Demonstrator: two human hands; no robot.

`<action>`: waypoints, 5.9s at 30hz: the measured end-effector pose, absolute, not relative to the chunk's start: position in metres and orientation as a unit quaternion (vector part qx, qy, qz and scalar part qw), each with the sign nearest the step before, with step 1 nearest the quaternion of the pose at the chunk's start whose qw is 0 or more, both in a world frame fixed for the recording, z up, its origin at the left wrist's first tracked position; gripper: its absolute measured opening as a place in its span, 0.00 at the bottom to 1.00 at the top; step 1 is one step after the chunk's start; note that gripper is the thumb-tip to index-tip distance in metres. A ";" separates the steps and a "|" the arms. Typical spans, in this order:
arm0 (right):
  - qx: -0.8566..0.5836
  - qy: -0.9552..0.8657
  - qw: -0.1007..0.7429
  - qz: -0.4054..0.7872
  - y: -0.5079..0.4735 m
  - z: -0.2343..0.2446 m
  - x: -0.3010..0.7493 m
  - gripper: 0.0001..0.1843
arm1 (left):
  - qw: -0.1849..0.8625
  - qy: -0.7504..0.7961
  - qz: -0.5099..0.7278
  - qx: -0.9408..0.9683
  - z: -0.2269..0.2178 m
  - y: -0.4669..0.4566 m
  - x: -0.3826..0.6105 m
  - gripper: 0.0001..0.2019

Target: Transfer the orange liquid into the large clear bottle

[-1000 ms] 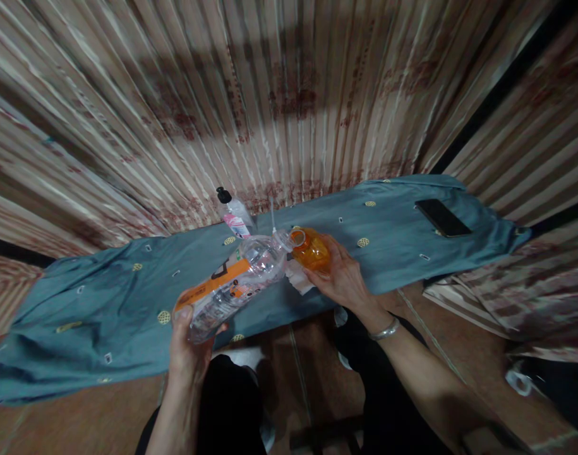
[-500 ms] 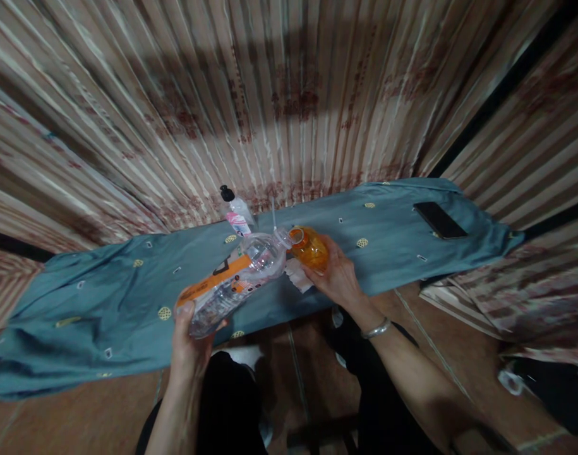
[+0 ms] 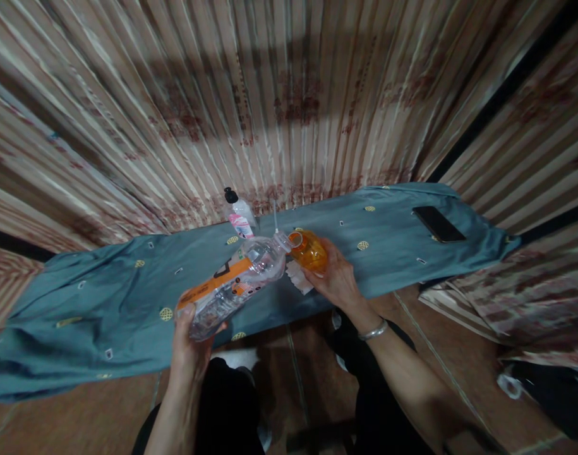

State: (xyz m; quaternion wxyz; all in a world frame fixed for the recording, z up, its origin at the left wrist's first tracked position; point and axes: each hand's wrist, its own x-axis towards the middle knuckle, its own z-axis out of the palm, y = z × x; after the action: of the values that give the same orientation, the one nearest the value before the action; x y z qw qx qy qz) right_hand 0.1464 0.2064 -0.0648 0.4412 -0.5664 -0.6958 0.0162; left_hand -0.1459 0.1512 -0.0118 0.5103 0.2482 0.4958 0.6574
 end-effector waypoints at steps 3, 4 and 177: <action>-0.570 -0.696 0.436 0.018 0.206 -0.065 0.147 0.37 | 0.514 0.498 0.652 0.251 -0.010 0.152 -0.143 0.35; -0.571 -0.696 0.436 0.017 0.206 -0.065 0.147 0.37 | 0.513 0.498 0.654 0.250 -0.009 0.152 -0.142 0.35; -0.560 -0.683 0.469 -0.016 0.227 -0.069 0.162 0.43 | 0.504 0.453 0.703 0.216 -0.007 0.128 -0.117 0.35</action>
State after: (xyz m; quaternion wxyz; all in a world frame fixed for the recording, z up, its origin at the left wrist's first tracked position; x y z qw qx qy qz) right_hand 0.1615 0.2274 -0.0692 0.4686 -0.5603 -0.6828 -0.0161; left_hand -0.1169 0.1279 -0.0071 0.5039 0.2158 0.4530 0.7030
